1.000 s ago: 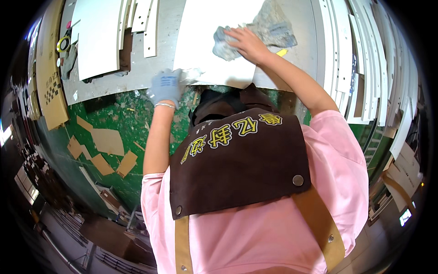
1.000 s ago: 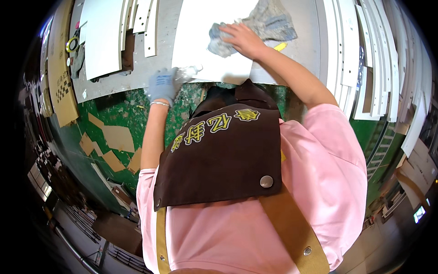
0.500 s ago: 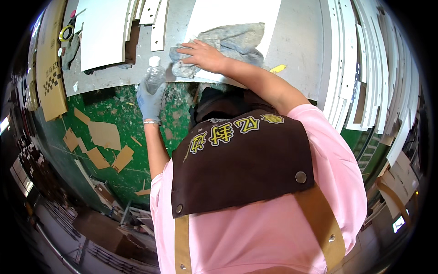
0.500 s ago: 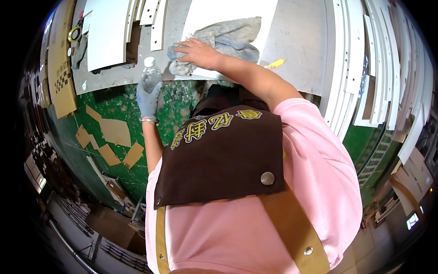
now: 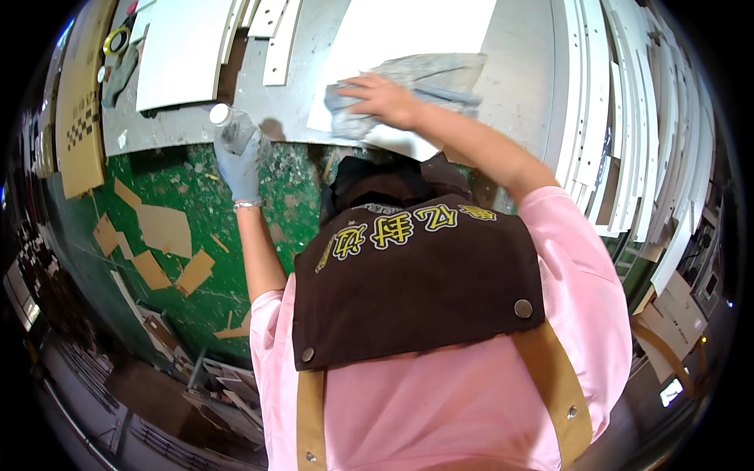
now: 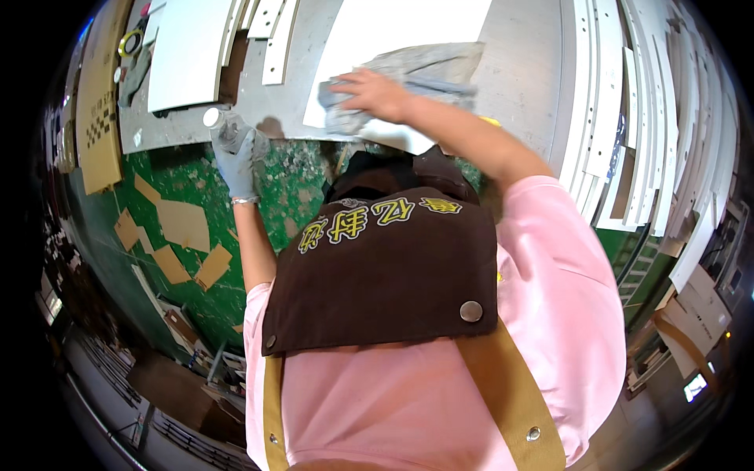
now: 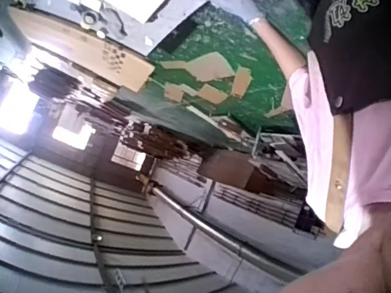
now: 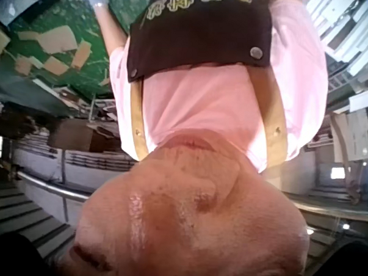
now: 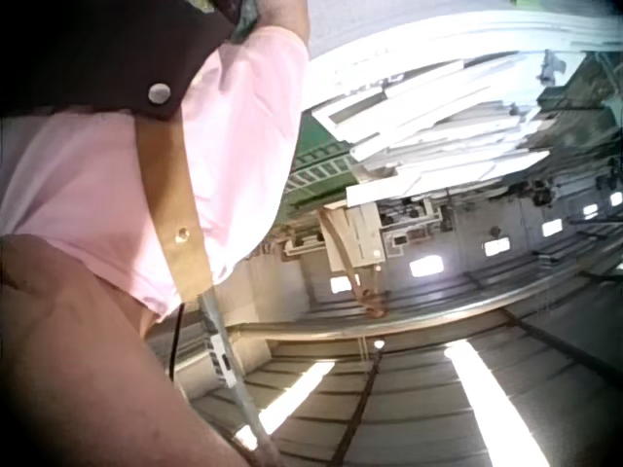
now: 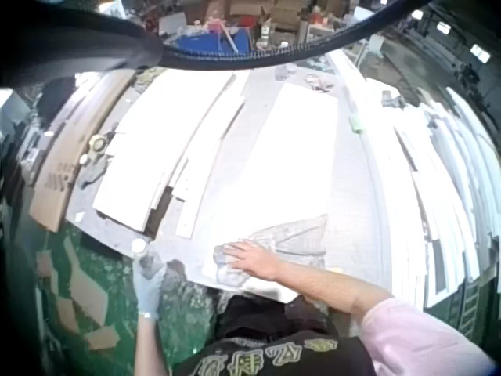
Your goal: The person handles white wooden panels and long strips on a workbench, wiping surfaces with a cloth and arranging pieces. They pick up and align multiple components, preparing them for assembly in a workshop setting.
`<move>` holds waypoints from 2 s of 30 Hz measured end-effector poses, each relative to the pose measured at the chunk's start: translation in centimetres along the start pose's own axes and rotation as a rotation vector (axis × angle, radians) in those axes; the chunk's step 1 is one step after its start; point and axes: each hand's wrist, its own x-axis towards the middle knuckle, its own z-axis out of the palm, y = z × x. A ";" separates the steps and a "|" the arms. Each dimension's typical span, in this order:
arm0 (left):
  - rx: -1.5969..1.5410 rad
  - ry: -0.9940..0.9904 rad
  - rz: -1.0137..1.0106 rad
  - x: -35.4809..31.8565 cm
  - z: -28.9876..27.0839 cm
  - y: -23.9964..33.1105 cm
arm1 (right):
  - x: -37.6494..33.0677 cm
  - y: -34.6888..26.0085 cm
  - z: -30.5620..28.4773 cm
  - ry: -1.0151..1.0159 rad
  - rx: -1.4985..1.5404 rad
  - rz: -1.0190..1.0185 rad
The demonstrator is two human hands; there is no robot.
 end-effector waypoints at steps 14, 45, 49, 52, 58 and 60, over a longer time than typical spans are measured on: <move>-0.122 0.142 -0.180 1.6 4.8 -4.9 | -1.3 16.6 -8.0 0.470 -0.554 0.393; 0.881 0.008 0.039 3.7 27.3 3.0 | 3.1 62.2 -28.0 0.660 -0.865 0.758; 0.901 0.040 0.018 3.0 27.8 2.6 | 1.0 57.8 -26.2 0.644 -0.651 0.713; 0.885 0.044 0.018 3.1 28.0 3.1 | 0.6 49.7 -23.2 0.562 -0.703 0.620; 0.894 0.075 0.088 2.9 27.7 2.9 | -1.6 26.8 -12.7 0.308 -0.127 0.350; 0.881 0.097 0.095 3.0 27.9 2.0 | -3.5 19.3 -9.1 0.208 -0.244 0.128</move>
